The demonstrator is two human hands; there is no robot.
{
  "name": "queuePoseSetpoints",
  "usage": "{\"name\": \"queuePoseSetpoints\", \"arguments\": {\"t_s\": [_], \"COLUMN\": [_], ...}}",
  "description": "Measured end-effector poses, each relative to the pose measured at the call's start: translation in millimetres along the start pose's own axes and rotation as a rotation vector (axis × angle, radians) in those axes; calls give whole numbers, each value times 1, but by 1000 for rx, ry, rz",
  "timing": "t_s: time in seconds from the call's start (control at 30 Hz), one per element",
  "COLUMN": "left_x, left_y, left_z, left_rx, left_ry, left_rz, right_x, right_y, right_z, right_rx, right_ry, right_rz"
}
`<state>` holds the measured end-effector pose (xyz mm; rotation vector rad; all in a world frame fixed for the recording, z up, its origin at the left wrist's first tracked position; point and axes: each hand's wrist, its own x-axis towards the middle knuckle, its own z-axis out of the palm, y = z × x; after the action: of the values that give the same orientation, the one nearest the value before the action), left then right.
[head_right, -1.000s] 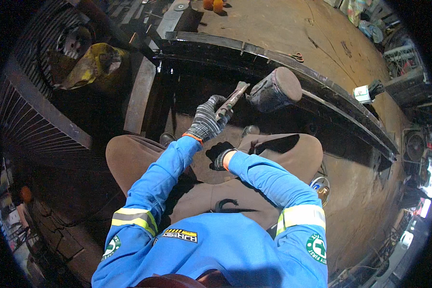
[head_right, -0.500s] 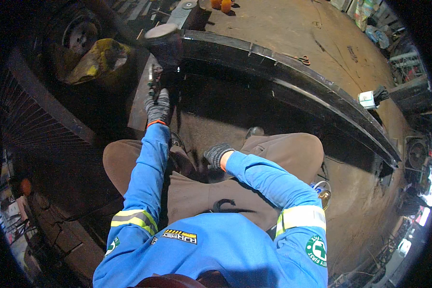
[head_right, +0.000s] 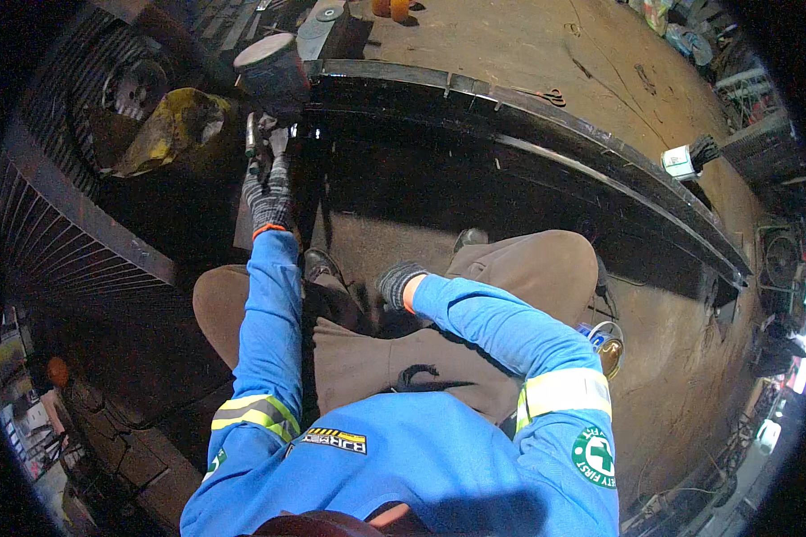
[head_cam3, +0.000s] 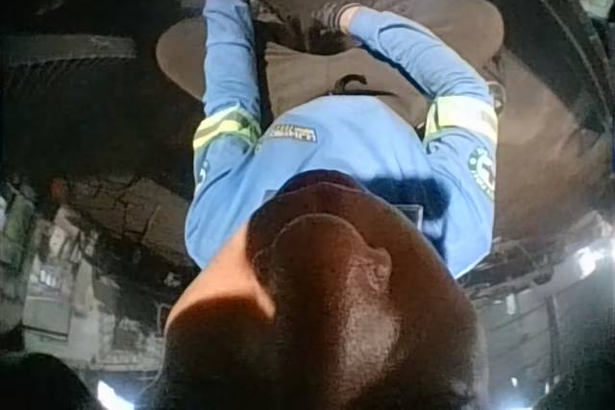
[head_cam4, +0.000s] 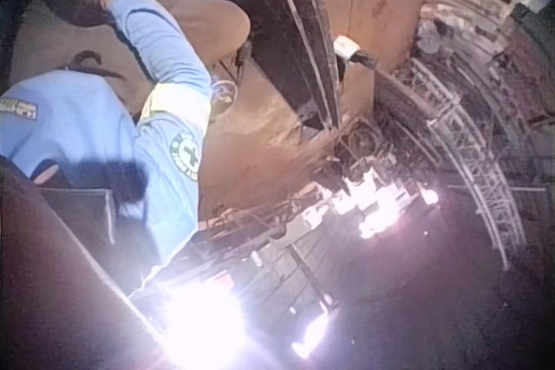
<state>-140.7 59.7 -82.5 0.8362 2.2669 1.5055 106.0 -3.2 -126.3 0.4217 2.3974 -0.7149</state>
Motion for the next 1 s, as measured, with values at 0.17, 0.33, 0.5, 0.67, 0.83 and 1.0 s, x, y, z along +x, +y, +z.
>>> {"name": "queuePoseSetpoints", "arguments": {"t_s": [0.17, 0.33, 0.5, 0.67, 0.83, 1.0], "left_x": [-5, -36, -81, -107, -123, -122], "left_y": [-23, -1, 65, 75, 94, 88], "left_z": [35, 76, 75, 74, 75, 77], "left_rx": [76, -496, -29, 15, -12, 99], "left_ry": [-73, -391, -598, -681, -789, -788], "left_rz": [165, -268, -29, 311, 243, 195], "right_x": [-11, -22, -27, -28, -26, -28], "right_y": [-1, 2, 12, 15, 16, 15], "right_z": [-13, -14, 1, 7, 10, 6], "right_rx": [21, 28, 6, 41, 23, 19], "right_ry": [0, -44, -21, 30, 57, 10], "right_rz": [31, 89, 113, 96, 89, 104]}}
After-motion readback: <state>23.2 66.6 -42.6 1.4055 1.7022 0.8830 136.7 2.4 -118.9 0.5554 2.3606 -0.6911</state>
